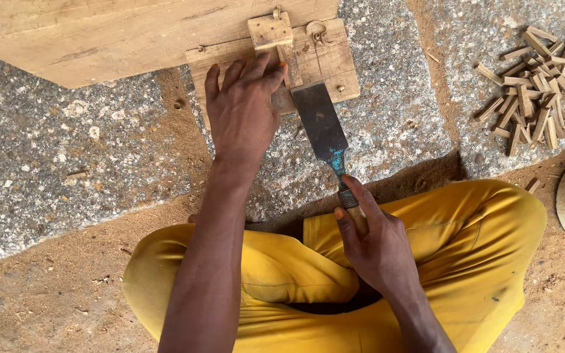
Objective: The person is sitting on the ground and using a chisel to carve a small piece of wood. They repeatedly strike the chisel to shape the wood and occasionally clear away the resulting shavings.
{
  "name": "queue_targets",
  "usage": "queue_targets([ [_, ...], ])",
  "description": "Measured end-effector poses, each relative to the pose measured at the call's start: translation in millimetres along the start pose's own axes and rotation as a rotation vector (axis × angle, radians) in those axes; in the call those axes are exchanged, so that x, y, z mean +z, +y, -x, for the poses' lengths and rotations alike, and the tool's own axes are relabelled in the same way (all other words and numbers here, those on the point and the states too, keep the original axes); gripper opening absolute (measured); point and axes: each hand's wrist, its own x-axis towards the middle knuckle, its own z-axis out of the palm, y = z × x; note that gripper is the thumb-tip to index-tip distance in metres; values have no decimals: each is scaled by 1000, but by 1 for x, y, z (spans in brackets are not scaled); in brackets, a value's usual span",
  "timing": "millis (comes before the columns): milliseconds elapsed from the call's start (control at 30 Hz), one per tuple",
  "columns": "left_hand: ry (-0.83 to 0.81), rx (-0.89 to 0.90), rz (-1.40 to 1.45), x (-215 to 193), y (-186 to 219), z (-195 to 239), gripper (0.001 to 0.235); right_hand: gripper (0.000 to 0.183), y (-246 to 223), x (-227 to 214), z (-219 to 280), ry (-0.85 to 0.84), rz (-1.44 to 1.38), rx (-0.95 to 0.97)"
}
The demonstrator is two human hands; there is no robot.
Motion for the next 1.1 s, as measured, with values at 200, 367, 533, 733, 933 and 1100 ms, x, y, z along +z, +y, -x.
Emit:
queue_targets([
  [200, 3, -6, 11, -2, 4, 2, 59, 51, -1, 4, 0, 62, -35, -194],
  [367, 37, -8, 24, 3, 5, 2, 53, 56, -11, 6, -3, 15, 46, -167],
  [533, 167, 87, -100, -2, 19, 3, 42, 61, -21, 3, -5, -68, 127, -50],
  [733, -144, 210, -100, -6, 58, 32, 39, 60, -29, 6, -6, 16, 153, -163],
  [933, -199, 172, -22, 10, 53, 30, 43, 60, -31, 12, -8, 31, 138, -205],
  [1100, -124, 167, -32, 22, 42, 20, 45, 61, -35, 19, -19, 82, 129, -258],
])
